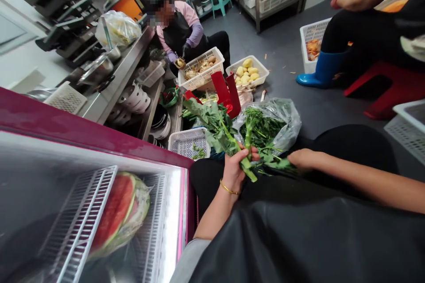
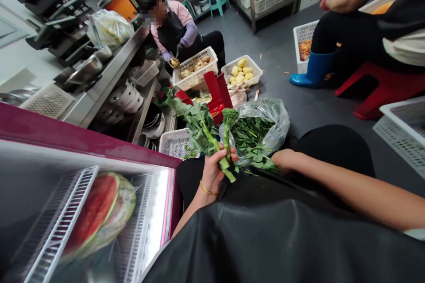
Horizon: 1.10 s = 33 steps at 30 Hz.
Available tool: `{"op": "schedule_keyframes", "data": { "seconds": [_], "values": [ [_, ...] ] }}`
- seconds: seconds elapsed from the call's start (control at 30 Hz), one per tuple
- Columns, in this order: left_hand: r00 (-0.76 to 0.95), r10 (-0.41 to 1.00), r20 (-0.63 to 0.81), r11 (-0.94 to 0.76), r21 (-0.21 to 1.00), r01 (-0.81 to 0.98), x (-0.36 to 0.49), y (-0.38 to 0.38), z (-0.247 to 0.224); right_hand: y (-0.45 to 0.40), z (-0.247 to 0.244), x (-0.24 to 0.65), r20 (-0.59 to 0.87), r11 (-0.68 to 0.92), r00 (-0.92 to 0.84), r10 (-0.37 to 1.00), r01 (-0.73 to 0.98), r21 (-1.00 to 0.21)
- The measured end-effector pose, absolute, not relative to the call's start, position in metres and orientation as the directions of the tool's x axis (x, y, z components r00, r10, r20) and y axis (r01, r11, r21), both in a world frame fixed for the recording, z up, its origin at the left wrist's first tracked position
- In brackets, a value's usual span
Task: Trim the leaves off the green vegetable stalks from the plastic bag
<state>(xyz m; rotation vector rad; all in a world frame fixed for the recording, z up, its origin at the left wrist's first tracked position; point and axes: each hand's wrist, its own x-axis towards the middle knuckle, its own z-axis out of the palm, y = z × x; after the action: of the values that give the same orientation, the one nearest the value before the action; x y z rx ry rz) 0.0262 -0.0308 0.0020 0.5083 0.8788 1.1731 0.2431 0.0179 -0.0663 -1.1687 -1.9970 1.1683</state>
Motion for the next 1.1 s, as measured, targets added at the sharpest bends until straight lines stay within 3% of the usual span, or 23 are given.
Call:
{"op": "schedule_keyframes", "data": {
  "seconds": [0.13, 0.23, 0.3, 0.37, 0.43, 0.5, 0.57, 0.7, 0.83, 0.9, 0.97, 1.1],
  "values": [
    [0.393, 0.793, -0.466, 0.609, 0.589, -0.531, 0.021, -0.031, 0.003, 0.041, -0.025, 0.230, -0.014, 0.147, -0.590, 0.807, 0.225, -0.963],
    [0.446, 0.728, -0.521, 0.685, 0.526, -0.504, 0.025, -0.029, 0.001, 0.056, 0.008, 0.210, 0.045, 0.087, -0.506, 0.862, 0.060, -0.994],
    [0.348, 0.781, -0.518, 0.617, 0.559, -0.554, 0.029, -0.029, 0.000, 0.054, 0.015, 0.196, 0.114, 0.184, -0.363, 0.925, 0.163, -0.969],
    [0.183, 0.851, -0.492, 0.494, 0.631, -0.599, 0.034, -0.030, -0.002, 0.041, 0.010, 0.184, 0.253, 0.336, -0.245, 0.936, 0.409, -0.848],
    [0.039, 0.887, -0.461, 0.388, 0.695, -0.606, 0.036, -0.029, -0.002, 0.022, -0.002, 0.177, 0.353, 0.446, -0.274, 0.895, 0.596, -0.668],
    [-0.051, 0.906, -0.421, 0.312, 0.742, -0.593, 0.037, -0.028, -0.002, 0.006, -0.012, 0.179, 0.317, 0.496, -0.383, 0.868, 0.630, -0.597],
    [-0.106, 0.922, -0.372, 0.255, 0.790, -0.557, 0.037, -0.027, -0.003, -0.001, -0.015, 0.187, 0.207, 0.454, -0.444, 0.872, 0.574, -0.682],
    [-0.173, 0.945, -0.279, 0.188, 0.893, -0.409, 0.038, -0.028, -0.010, 0.023, 0.000, 0.204, -0.036, 0.071, -0.374, 0.927, 0.267, -0.961],
    [-0.235, 0.955, -0.179, 0.133, 0.971, -0.197, 0.036, -0.032, -0.019, 0.052, 0.013, 0.197, -0.117, -0.094, -0.284, 0.952, 0.091, -0.991],
    [-0.245, 0.949, -0.199, 0.150, 0.968, -0.203, 0.034, -0.033, -0.018, 0.051, 0.009, 0.187, -0.113, -0.099, -0.250, 0.962, 0.068, -0.993],
    [-0.180, 0.938, -0.296, 0.220, 0.910, -0.351, 0.033, -0.032, -0.015, 0.038, 0.001, 0.177, -0.026, -0.014, -0.194, 0.981, 0.063, -0.998],
    [0.093, 0.862, -0.499, 0.443, 0.650, -0.617, 0.026, -0.028, -0.010, 0.013, -0.016, 0.172, 0.275, 0.310, -0.227, 0.934, 0.141, -0.940]
  ]
}}
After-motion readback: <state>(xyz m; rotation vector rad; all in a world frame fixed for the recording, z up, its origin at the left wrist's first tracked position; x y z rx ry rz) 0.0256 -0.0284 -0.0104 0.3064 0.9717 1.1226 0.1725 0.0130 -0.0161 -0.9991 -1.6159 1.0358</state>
